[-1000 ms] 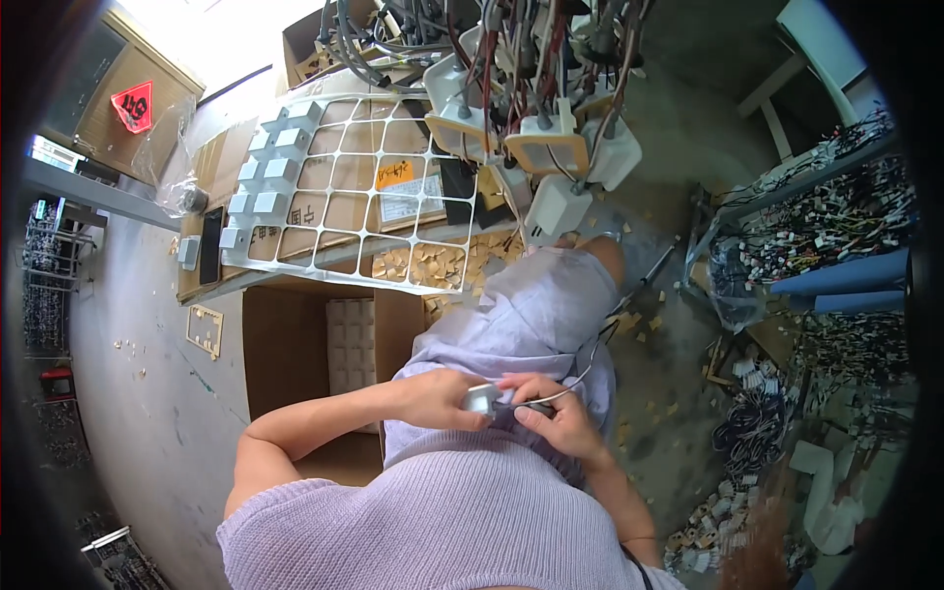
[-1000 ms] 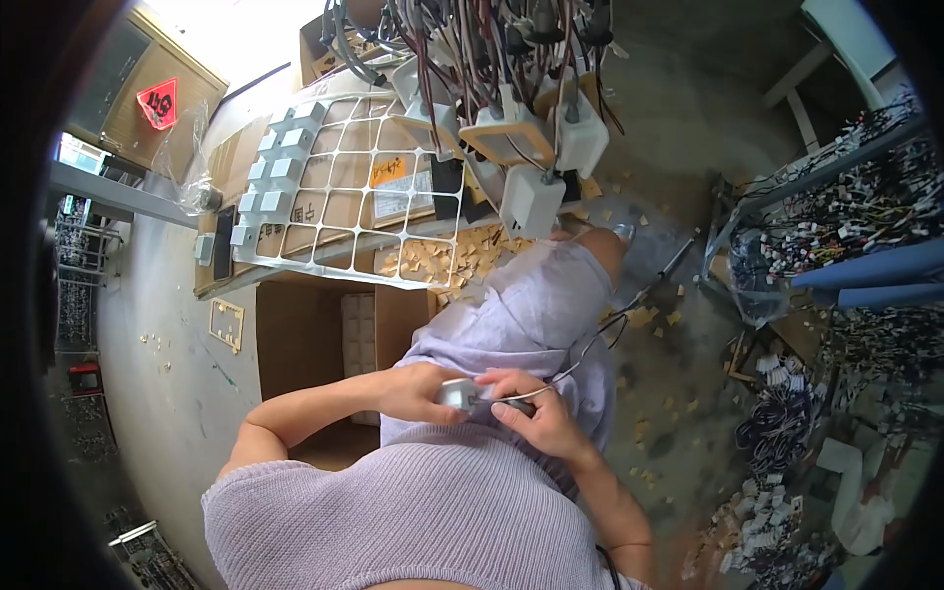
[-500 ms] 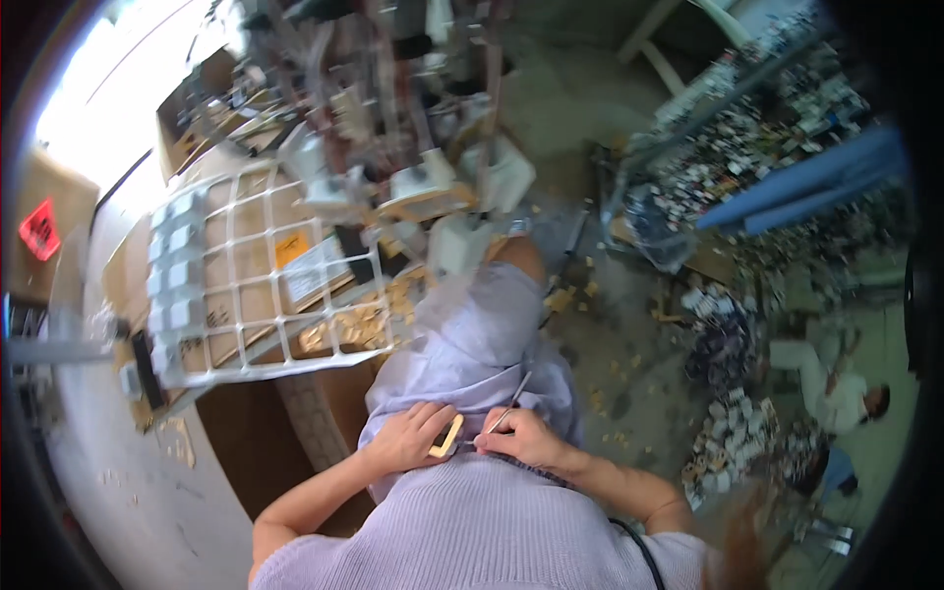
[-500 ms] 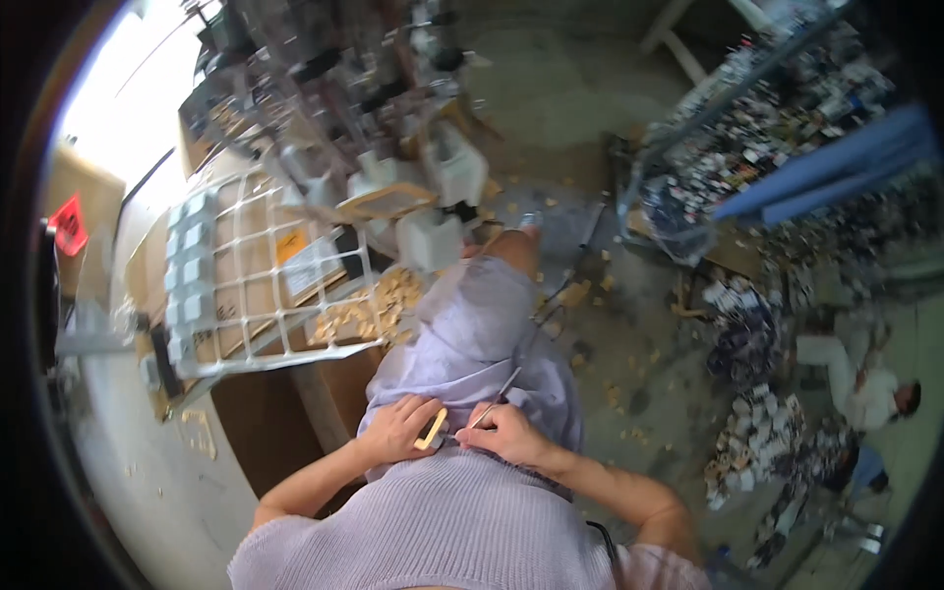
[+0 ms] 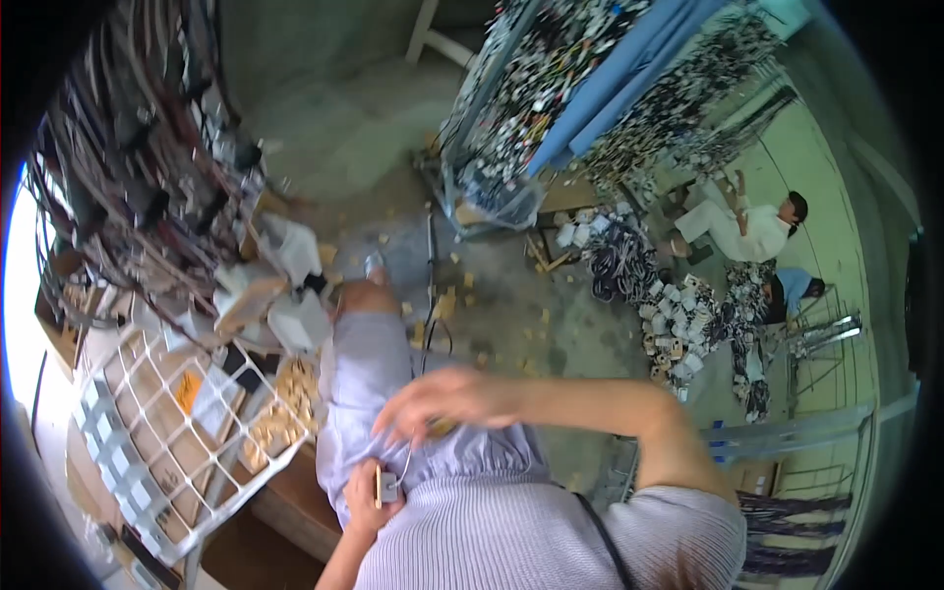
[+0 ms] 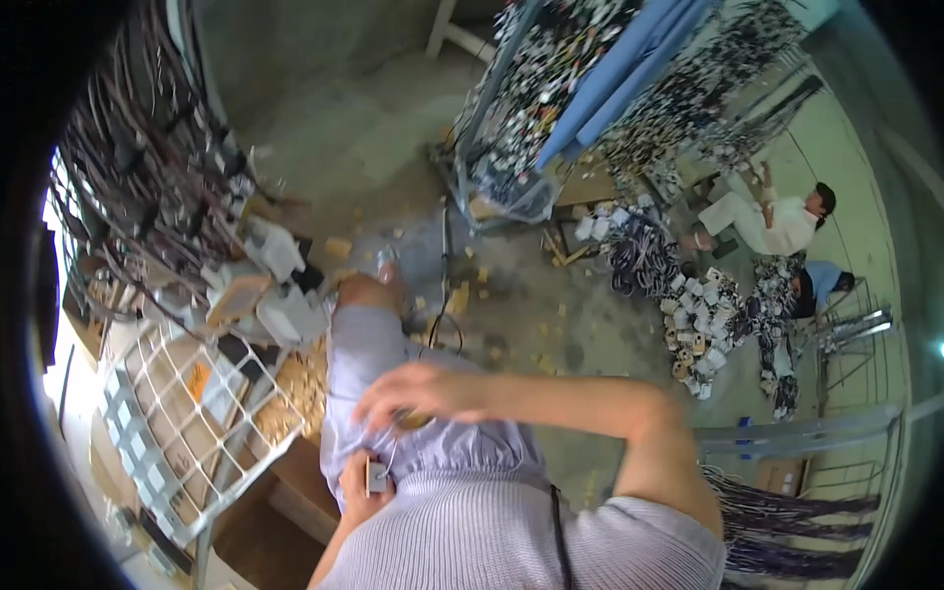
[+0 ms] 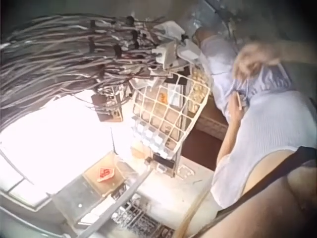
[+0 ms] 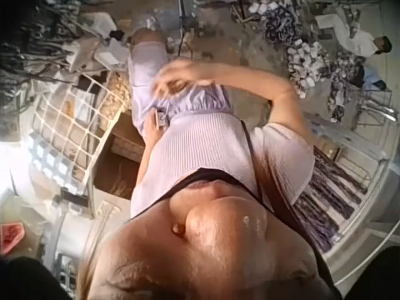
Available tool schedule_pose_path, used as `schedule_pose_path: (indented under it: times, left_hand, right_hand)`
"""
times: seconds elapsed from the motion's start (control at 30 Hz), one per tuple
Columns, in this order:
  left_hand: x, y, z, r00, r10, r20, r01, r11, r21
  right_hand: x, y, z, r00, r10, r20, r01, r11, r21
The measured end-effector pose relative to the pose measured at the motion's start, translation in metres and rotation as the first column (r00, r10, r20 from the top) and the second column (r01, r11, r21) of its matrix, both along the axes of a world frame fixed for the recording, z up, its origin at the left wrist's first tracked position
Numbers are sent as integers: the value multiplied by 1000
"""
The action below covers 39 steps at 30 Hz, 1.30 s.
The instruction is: Wrapping and securing electrical wire harnesses with tape at an assembly station.
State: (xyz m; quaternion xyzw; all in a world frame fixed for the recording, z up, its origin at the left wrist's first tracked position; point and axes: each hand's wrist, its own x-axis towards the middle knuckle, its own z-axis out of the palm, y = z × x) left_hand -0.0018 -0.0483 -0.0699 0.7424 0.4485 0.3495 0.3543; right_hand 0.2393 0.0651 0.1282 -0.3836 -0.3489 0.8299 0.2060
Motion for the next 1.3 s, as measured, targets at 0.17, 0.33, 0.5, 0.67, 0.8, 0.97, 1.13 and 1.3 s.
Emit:
schedule_pose_path:
  times: [0.17, 0.33, 0.5, 0.67, 0.8, 0.97, 1.13, 1.3]
  left_hand:
    - [10, 2, 29, 994, 94, 54, -95, 995, 11]
    - [5, 4, 19, 987, 107, 118, -107, 994, -11]
    - [-3, 5, 21, 954, 198, 226, -143, 961, -238]
    - [-16, 37, 84, 752, 321, 576, 81, 822, -564]
    - [15, 69, 121, 708, -37, 706, 545, 664, -512]
    - [74, 92, 143, -13, -499, 867, 971, 202, 131]
    - [80, 75, 160, 331, 121, 936, 941, 33, -337]
    - [87, 83, 140, 708, -273, 651, 700, 391, -598]
  right_hand:
    - [-168, 52, -78, 938, 337, -77, -268, 849, 455]
    - [-287, 114, -97, 887, -250, 390, -433, -152, 888]
    - [-237, 94, -91, 967, -56, 250, -244, 95, 965]
    - [-65, 11, -73, 923, 228, -310, -7, 816, 578]
    - [30, -23, -54, 942, -27, 336, -176, 809, 561]
    - [121, -30, -187, 259, -864, 432, 48, 458, 887]
    - [207, -19, -241, -231, -853, 467, -42, 488, 872]
    - [294, 11, -175, 44, -998, 45, 581, 62, 811]
